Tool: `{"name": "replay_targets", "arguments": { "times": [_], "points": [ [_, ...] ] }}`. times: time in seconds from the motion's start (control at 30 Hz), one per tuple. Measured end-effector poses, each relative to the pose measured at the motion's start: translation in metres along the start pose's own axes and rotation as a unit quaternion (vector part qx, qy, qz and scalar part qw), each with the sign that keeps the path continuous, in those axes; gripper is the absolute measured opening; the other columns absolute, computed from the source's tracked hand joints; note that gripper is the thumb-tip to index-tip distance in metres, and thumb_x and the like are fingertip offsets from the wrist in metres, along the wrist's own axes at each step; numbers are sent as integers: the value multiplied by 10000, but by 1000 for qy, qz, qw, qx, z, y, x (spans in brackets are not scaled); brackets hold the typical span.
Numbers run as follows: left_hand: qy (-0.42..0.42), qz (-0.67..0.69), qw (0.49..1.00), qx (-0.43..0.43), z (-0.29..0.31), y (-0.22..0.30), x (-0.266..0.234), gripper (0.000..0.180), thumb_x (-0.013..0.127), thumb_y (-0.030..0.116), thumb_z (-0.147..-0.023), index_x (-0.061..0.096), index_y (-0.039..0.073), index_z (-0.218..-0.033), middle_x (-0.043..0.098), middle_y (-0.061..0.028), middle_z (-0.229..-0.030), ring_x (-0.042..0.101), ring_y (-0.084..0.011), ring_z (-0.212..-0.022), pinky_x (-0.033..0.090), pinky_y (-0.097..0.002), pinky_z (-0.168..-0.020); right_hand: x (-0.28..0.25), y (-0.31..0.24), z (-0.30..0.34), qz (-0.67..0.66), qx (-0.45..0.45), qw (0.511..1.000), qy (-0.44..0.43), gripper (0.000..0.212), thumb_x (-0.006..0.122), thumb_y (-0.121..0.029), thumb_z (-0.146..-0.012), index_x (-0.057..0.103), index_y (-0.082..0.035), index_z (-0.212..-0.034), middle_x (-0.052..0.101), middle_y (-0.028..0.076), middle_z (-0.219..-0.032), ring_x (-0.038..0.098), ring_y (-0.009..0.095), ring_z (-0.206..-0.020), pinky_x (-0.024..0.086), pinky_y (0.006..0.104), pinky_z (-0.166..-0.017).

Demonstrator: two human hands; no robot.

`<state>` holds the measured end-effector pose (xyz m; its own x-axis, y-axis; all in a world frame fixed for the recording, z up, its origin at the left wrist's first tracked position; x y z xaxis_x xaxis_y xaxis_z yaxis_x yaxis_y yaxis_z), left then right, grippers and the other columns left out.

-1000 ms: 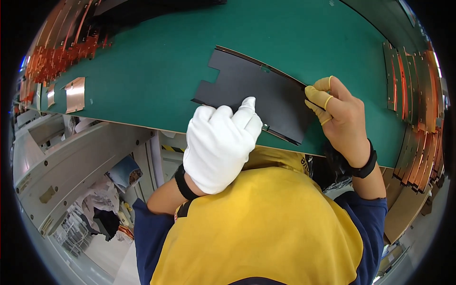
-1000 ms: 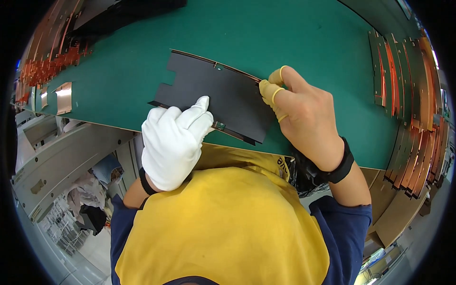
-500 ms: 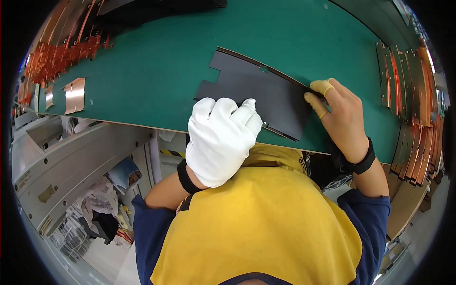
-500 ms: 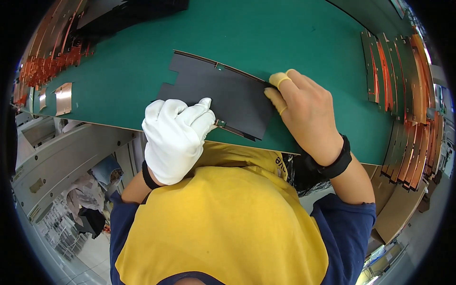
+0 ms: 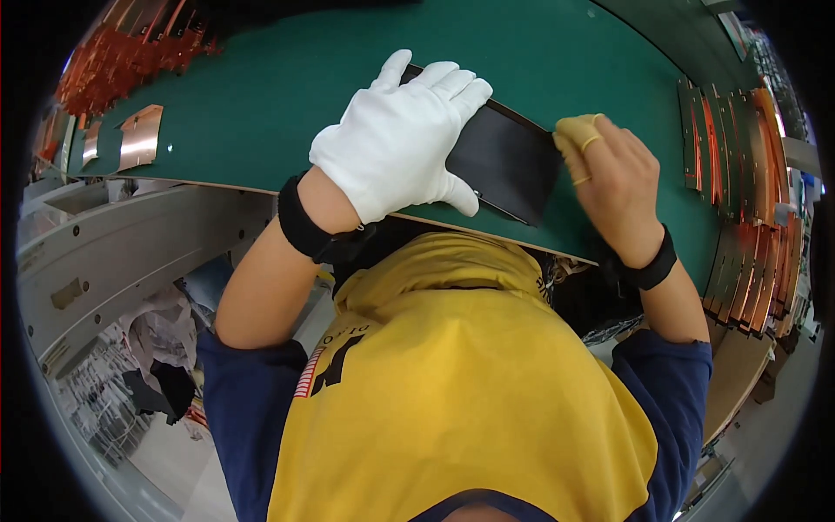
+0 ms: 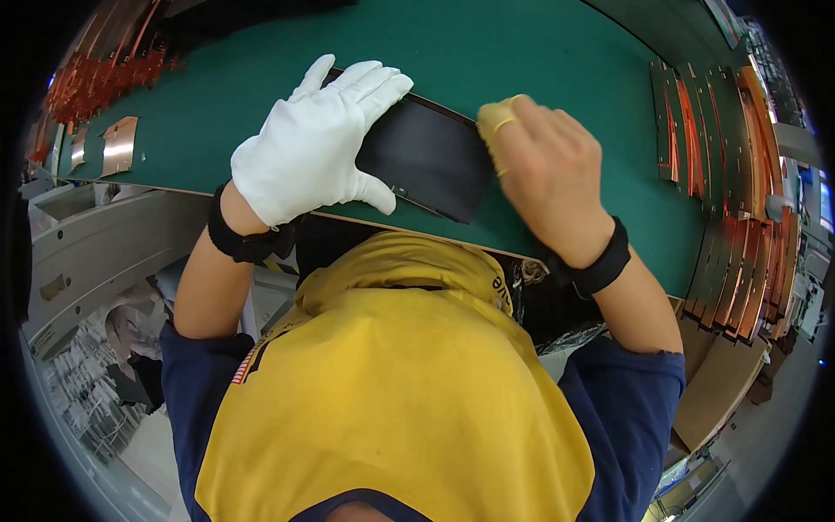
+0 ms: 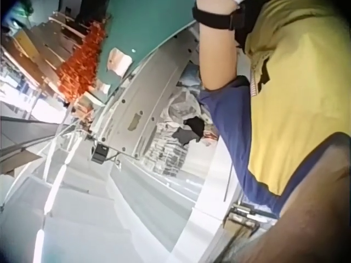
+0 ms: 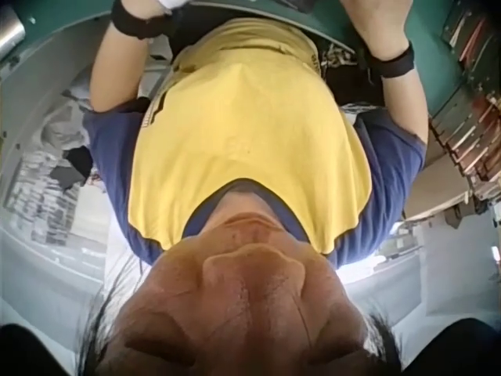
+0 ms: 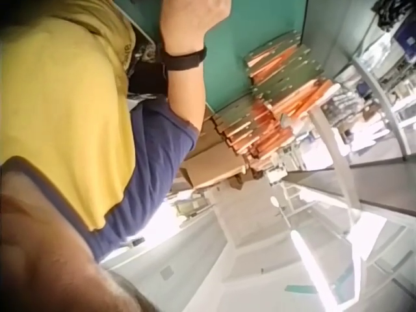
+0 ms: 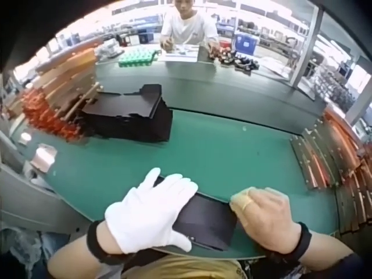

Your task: The person peels adhesive strips from a copper plate, discards the waste, and presses a black panel onto the plate. They then fold the edges of the copper plate over the panel and place the completed assembly onto a stack.

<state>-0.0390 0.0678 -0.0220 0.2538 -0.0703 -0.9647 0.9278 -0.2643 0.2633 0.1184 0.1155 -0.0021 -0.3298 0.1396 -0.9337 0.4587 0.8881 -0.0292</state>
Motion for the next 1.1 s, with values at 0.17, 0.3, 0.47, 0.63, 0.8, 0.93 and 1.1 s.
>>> {"name": "replay_targets", "arguments": {
  "times": [0.17, 0.3, 0.47, 0.63, 0.8, 0.93, 1.1],
  "points": [
    [30, -4, 999, 22, 2, 1, 1, 985, 832, 497, -511, 500, 39, -1318, 562, -118, -1278, 524, -273, -1223, 410, -431, -1065, 8, 1, 18, -85, 31, 996, -2, 227, 697, -16, -742, 682, -28, -969, 648, 72, -863, 601, 226, -646, 477, 319, -563],
    [10, -1, 1000, 13, 0, 2, -1, 968, 830, 508, -519, 511, 40, -1305, 568, -120, -1261, 526, -300, -1215, 470, -405, -1000, 4, -15, 19, 22, -12, 1000, 5, 222, 689, -7, -742, 682, -34, -963, 632, 70, -852, 592, 231, -650, 477, 328, -567],
    [16, 6, 1000, 12, -3, -2, 2, 952, 810, 549, -543, 521, 39, -1293, 584, -124, -1232, 526, -360, -1204, 516, -406, -923, -2, -25, 14, 59, -45, 997, -5, 178, 685, -22, -766, 665, -47, -940, 621, 59, -853, 602, 219, -692, 488, 322, -580],
    [11, 2, 1000, 15, -4, 1, 3, 941, 790, 579, -560, 530, 40, -1286, 599, -129, -1204, 528, -391, -1194, 518, -412, -917, 5, -15, 15, 31, 1, 999, -23, 156, 686, -37, -771, 630, -50, -916, 618, 52, -854, 604, 213, -707, 491, 323, -589],
    [17, -16, 1000, 13, -4, -1, 5, 931, 808, 548, -557, 531, 46, -1290, 594, -133, -1221, 526, -384, -1201, 517, -409, -916, 15, -17, 2, 68, -18, 996, -62, 158, 695, -57, -778, 609, -53, -910, 625, 54, -869, 610, 211, -697, 495, 340, -577],
    [-24, 26, 999, -5, -9, -2, 4, 908, 837, 482, -550, 533, 45, -1286, 591, -133, -1234, 531, -369, -1198, 515, -403, -916, -6, -18, 1, 16, -95, 995, -20, 122, 689, -60, -814, 608, -44, -904, 643, 73, -835, 610, 232, -666, 486, 330, -557],
    [38, 48, 998, 12, -1, -2, -6, 848, 855, 426, -584, 544, 41, -1273, 629, -104, -1119, 559, -311, -1110, 499, -379, -939, -48, -33, -38, -18, -71, 997, 13, 109, 679, -67, -851, 597, -19, -904, 647, 83, -770, 592, 208, -601, 464, 301, -534]
  ]
}}
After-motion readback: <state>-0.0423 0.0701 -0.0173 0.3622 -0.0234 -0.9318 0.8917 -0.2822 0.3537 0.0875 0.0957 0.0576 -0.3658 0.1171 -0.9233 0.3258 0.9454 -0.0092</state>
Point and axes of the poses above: each hand's wrist, its own z-axis away from the middle knuckle, its own x-axis out of the palm, y = z × x, the point moved 7 cm from there along -z, towards the middle knuckle
